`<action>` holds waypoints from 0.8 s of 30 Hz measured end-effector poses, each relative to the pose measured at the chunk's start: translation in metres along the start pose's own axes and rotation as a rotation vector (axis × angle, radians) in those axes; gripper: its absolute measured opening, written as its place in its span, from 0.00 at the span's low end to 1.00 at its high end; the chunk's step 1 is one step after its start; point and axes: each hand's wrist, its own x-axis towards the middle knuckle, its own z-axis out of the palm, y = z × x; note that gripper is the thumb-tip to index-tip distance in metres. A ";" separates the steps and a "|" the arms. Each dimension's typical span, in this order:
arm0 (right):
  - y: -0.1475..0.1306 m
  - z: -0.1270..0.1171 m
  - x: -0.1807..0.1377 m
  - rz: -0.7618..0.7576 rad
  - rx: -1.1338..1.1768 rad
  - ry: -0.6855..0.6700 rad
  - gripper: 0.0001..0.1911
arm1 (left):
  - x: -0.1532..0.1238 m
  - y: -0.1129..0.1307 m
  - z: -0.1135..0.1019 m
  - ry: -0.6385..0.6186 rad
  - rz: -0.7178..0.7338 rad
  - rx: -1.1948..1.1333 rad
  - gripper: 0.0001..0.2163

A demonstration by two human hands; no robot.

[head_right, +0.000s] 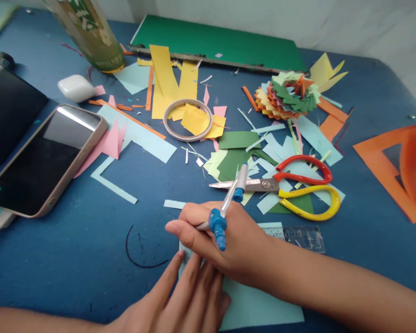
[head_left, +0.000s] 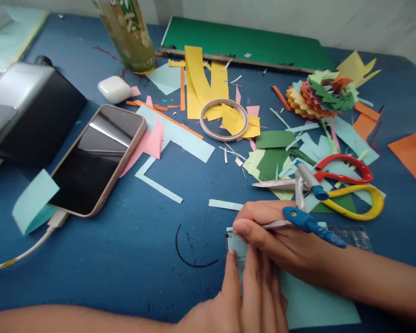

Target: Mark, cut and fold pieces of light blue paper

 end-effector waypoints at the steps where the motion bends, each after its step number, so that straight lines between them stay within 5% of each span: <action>1: 0.000 0.000 0.000 0.001 0.001 -0.003 0.17 | 0.000 0.000 0.000 -0.002 0.009 -0.005 0.11; 24: 0.000 -0.001 0.003 -0.022 -0.019 -0.006 0.17 | 0.002 -0.001 -0.004 -0.063 -0.014 -0.009 0.13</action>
